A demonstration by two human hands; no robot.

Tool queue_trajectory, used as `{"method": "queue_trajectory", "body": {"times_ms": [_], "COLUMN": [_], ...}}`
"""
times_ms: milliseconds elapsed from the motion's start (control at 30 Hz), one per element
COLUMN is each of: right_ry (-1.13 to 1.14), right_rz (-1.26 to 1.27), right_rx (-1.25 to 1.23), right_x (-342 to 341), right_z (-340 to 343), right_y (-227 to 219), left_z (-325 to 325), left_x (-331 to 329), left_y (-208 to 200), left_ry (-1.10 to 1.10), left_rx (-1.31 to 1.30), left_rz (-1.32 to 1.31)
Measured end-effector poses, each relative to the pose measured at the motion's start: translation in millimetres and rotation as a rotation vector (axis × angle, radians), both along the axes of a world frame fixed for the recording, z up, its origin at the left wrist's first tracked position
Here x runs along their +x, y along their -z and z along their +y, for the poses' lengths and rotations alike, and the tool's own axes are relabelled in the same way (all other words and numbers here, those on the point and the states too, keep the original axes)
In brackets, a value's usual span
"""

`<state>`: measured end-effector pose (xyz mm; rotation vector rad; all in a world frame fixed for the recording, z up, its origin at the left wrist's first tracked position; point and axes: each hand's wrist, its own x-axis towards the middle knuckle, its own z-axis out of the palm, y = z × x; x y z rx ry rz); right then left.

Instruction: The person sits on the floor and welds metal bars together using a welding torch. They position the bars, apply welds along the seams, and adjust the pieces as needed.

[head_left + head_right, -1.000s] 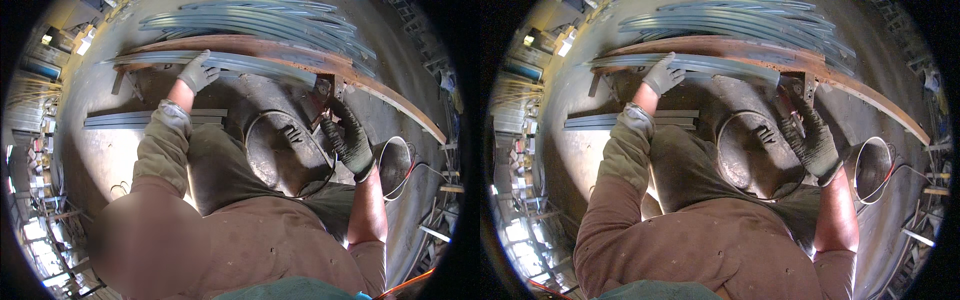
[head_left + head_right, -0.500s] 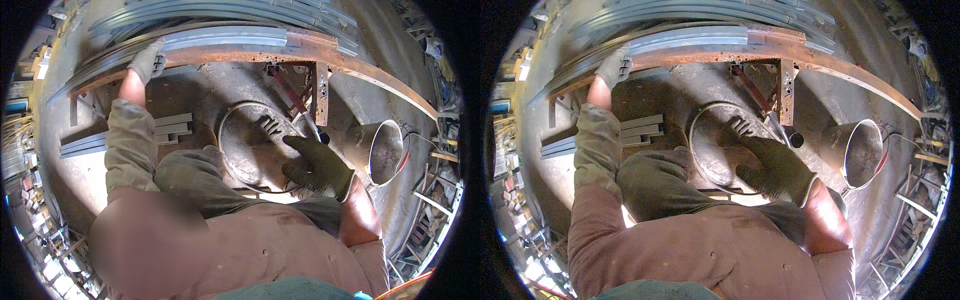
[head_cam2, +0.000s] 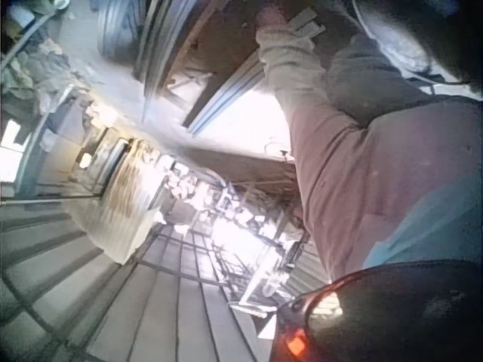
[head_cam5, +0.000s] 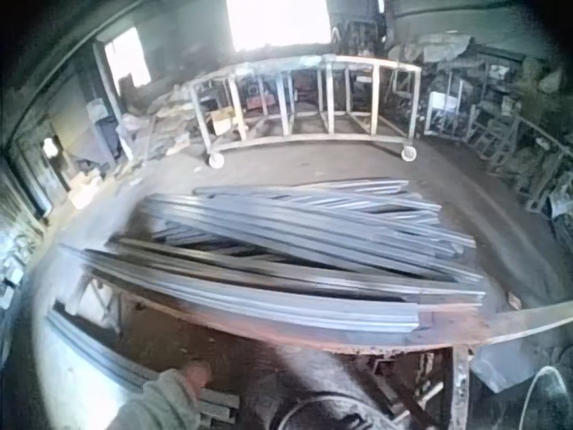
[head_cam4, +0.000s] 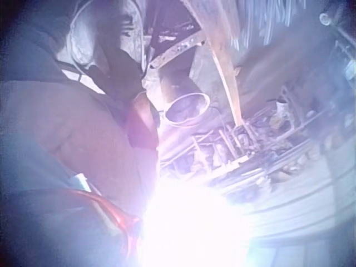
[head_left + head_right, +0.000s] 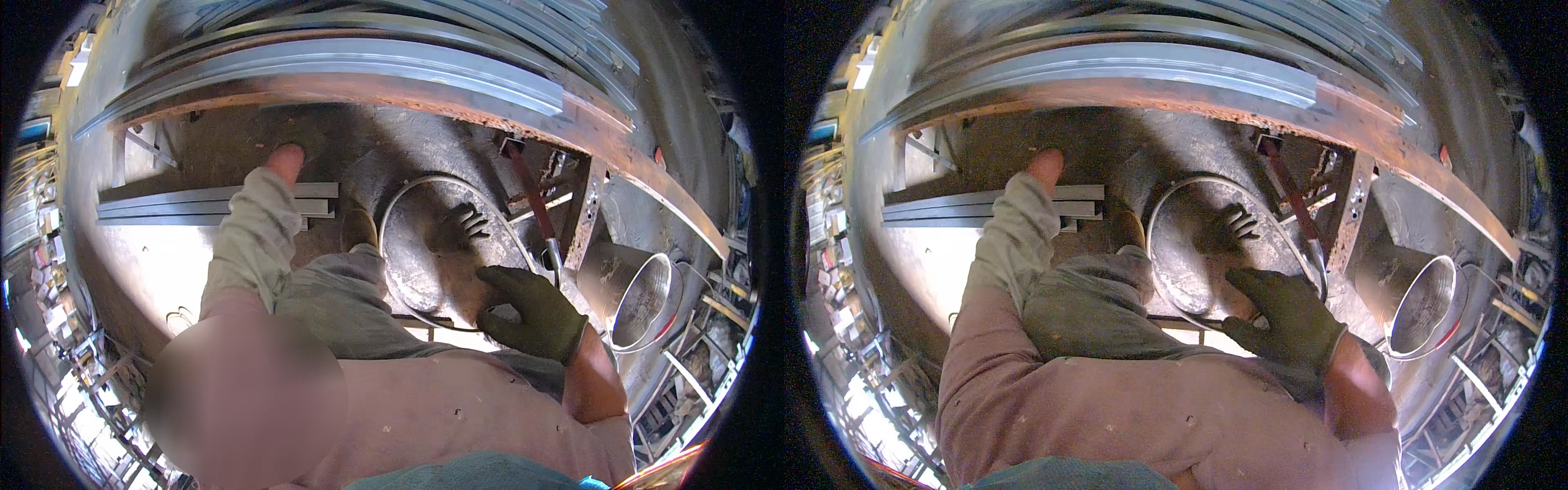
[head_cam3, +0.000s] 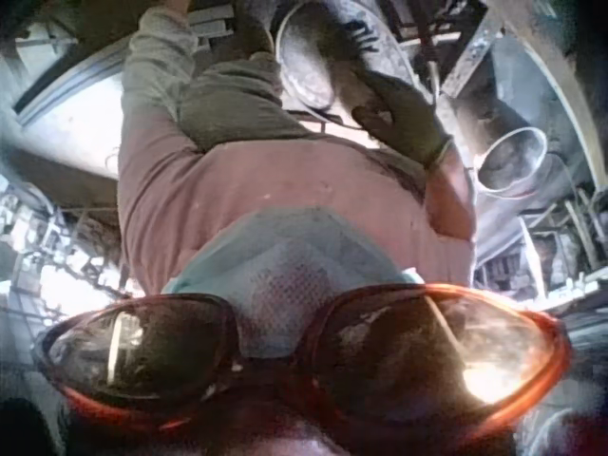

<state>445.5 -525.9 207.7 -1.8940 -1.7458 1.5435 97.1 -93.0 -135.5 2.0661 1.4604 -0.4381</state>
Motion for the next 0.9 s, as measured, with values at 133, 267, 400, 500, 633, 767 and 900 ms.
{"method": "queue_trajectory", "body": {"times_ms": [133, 267, 400, 500, 633, 767, 900], "right_ry": [0.009, 0.015, 0.003, -0.019, -0.004, -0.016, -0.035], "right_rz": [0.032, 0.045, 0.037, 0.024, 0.039, 0.022, 0.005], "right_rx": [-0.027, -0.080, -0.074, -0.073, -0.097, -0.004, 0.061], "right_x": [-3.3, -7.1, -6.6, -5.5, -5.2, -6.7, -11.3], "right_z": [9.5, 20.3, 31.9, 37.8, 33.6, 16.9, -1.5], "right_y": [8.7, 14.1, 21.8, 23.2, 27.4, 25.9, 24.8], "left_z": [27.4, 50.0, 64.7, 58.5, 40.8, 19.8, 3.3], "left_x": [30.3, 48.5, 54.2, 48.3, 33.5, 19.2, 9.4], "left_y": [35.6, 64.2, 81.9, 91.4, 88.7, 71.8, 54.3], "left_ry": [0.049, 0.067, 0.077, 0.110, 0.200, 0.301, 0.438], "left_rx": [0.147, 0.212, 0.260, 0.285, 0.323, 0.346, 0.307], "left_rz": [0.067, 0.098, 0.118, 0.123, 0.118, 0.075, 0.311]}}
